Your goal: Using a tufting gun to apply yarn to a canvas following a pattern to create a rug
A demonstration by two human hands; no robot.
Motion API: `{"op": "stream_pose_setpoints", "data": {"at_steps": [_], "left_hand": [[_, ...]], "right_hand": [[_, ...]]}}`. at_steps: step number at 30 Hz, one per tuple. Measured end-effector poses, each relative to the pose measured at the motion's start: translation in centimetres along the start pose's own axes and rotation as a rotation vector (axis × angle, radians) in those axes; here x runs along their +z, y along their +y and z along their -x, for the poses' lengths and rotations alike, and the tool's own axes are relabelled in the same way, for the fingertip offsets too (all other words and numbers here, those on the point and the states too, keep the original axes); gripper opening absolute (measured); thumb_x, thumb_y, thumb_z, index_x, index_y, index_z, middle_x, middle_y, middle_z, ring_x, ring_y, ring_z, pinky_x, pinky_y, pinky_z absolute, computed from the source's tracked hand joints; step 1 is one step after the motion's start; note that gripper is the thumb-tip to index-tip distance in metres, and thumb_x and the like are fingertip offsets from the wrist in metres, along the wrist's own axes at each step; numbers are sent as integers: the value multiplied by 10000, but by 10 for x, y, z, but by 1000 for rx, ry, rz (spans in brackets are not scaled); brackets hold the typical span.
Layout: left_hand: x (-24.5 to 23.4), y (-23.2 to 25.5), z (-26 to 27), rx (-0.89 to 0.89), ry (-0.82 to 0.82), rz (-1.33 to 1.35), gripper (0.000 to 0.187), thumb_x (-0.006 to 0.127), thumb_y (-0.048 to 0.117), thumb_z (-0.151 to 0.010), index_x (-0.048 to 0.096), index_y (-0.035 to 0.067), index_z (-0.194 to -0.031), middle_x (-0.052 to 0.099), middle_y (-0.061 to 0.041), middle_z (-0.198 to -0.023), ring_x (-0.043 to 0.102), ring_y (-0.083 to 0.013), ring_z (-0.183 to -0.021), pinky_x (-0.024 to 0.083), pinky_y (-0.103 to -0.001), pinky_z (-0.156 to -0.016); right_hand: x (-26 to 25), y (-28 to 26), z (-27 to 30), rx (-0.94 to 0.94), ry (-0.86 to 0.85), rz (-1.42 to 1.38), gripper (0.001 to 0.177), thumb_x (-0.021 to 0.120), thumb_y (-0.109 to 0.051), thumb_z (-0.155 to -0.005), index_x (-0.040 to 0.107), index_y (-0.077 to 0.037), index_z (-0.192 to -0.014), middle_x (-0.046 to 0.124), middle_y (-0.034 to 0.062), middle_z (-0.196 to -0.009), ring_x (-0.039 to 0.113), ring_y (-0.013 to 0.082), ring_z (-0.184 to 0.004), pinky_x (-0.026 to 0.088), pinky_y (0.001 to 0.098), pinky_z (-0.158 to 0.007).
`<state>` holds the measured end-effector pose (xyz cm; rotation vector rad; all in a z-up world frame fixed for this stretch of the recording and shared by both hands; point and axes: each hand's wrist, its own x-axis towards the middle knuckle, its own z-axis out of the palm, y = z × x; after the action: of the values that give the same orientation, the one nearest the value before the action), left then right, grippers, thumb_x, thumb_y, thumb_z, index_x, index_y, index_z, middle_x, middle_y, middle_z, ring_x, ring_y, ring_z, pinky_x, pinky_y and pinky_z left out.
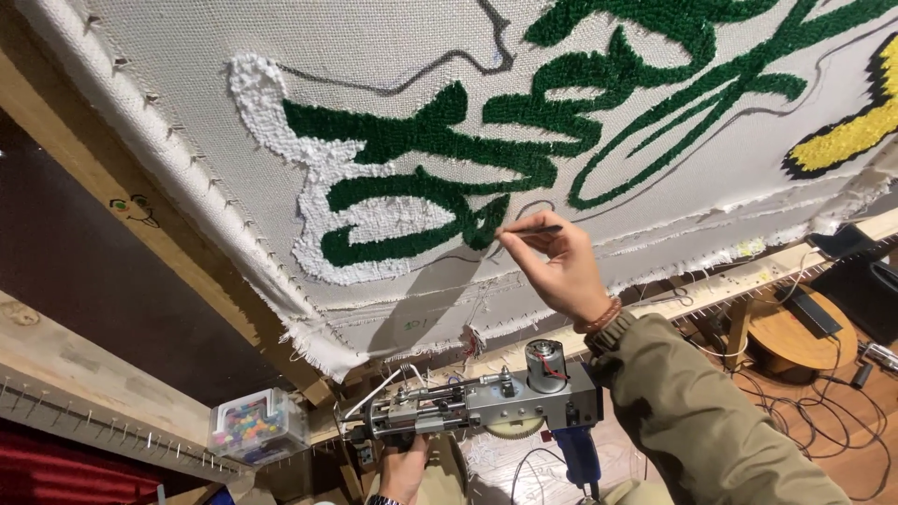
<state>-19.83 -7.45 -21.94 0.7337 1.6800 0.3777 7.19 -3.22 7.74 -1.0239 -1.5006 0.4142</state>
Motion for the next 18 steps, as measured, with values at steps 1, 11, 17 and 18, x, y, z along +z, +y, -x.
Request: {"op": "stream_pose_setpoints", "data": {"at_steps": [1,11,17,18], "left_hand": [[0,2,3,1,0,0,619,664,540,-918,757,102,-1345,705,-111,-1442,640,-314,-1335,441,-422,-1161],[-2,3,6,43,67,76,447,661,341,-932,785,116,-1298,773,-90,-1329,682,-312,-1232,473,-397,-1081],[-2,2,4,37,85,96,428,686,377,-933,823,109,-1238,800,-63,-1268,701,-272,-1172,480,-355,-1040],[-2,2,5,31,91,100,409,708,393,-925,865,93,-1155,836,-77,-1173,730,-266,-1079,502,-351,-980]], "right_hand": [[3,2,0,-1,1,0,125,724,-77,-958,690,-15,-1062,775,157,-1039,787,222,-971,666,314,-927],[25,22,-5,-121,168,225,105,688,-110,-1003,708,-21,-1056,782,140,-1015,787,216,-928,675,302,-857],[29,19,-8,-131,176,279,94,692,-104,-1002,715,-29,-1053,791,129,-1017,792,213,-931,671,302,-850],[30,20,-9,-135,173,294,92,694,-102,-1000,715,-29,-1054,792,129,-1018,793,212,-931,671,302,-842]]}}
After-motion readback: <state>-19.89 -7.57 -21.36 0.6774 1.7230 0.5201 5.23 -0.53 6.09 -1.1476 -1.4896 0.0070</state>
